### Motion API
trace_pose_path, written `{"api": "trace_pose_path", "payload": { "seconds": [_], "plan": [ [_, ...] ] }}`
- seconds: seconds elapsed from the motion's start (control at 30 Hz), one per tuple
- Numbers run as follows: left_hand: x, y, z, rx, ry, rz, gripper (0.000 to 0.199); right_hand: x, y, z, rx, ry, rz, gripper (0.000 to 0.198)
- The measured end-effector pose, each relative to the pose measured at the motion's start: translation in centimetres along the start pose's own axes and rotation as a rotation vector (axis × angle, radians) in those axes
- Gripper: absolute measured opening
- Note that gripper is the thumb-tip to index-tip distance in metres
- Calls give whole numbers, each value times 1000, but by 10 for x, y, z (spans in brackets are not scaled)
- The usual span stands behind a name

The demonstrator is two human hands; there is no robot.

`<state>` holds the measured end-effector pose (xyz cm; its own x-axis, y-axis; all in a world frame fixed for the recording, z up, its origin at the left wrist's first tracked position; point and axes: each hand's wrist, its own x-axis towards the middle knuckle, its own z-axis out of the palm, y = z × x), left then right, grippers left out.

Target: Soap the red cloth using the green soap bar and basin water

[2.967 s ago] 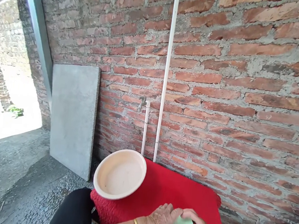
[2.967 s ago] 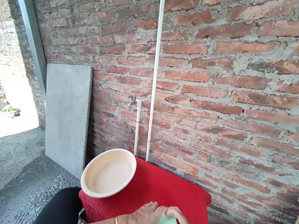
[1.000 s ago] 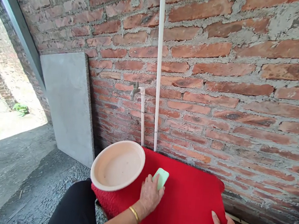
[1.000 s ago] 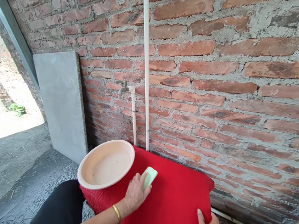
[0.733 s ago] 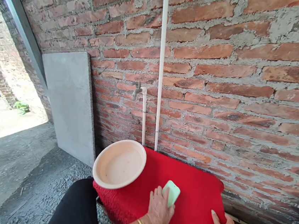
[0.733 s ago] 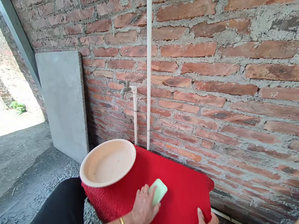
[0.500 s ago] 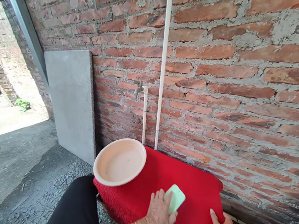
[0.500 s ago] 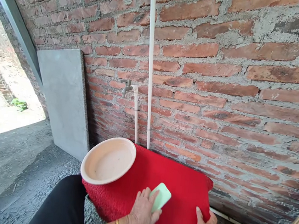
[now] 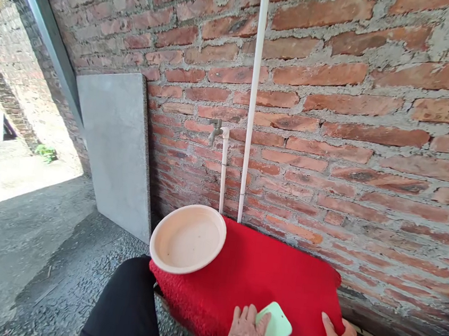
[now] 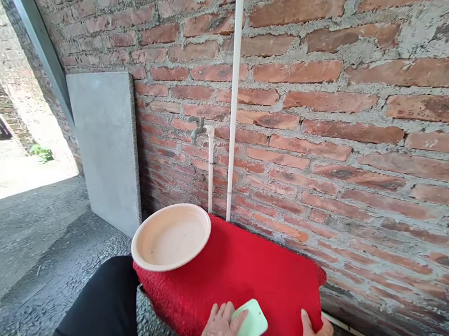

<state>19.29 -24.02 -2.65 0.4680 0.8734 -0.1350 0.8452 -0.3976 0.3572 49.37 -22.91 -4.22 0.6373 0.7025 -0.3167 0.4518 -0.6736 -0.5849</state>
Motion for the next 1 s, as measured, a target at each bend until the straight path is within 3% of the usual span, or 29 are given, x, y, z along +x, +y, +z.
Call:
{"api": "trace_pose_path", "payload": {
  "seconds": [0.07,0.27,0.33,0.4,0.5,0.6,0.7,0.77,0.87,0.93,1.0],
  "plan": [
    [-6,-15,-10,15,80,-55,81,0,0,0,9,0,5,103],
    [-27,-97,-46,270,421,-338,52,-2,-2,3,48,37,17,100],
    [-29,-102,-37,300,464,-334,51,-3,-2,3,57,40,11,99],
    [-27,-88,-16,288,457,-271,56,-3,-2,2,48,40,15,98],
    [-22,-51,21,223,329,-67,71,-2,-1,0,26,31,1,98],
    [-22,-33,35,149,188,102,84,1,0,0,7,36,2,98],
    [-36,-54,16,141,287,29,77,1,0,2,11,41,4,99],
    [-50,-85,-7,213,412,-92,62,0,-1,4,12,40,14,99],
    [-64,-130,-34,343,501,-217,49,-1,-2,7,5,39,27,97],
    [-67,-144,-35,407,524,-244,46,-2,-2,7,-1,39,29,95],
    [-64,-140,-20,442,549,-222,48,-3,-3,8,-14,37,30,95]
  ]
}}
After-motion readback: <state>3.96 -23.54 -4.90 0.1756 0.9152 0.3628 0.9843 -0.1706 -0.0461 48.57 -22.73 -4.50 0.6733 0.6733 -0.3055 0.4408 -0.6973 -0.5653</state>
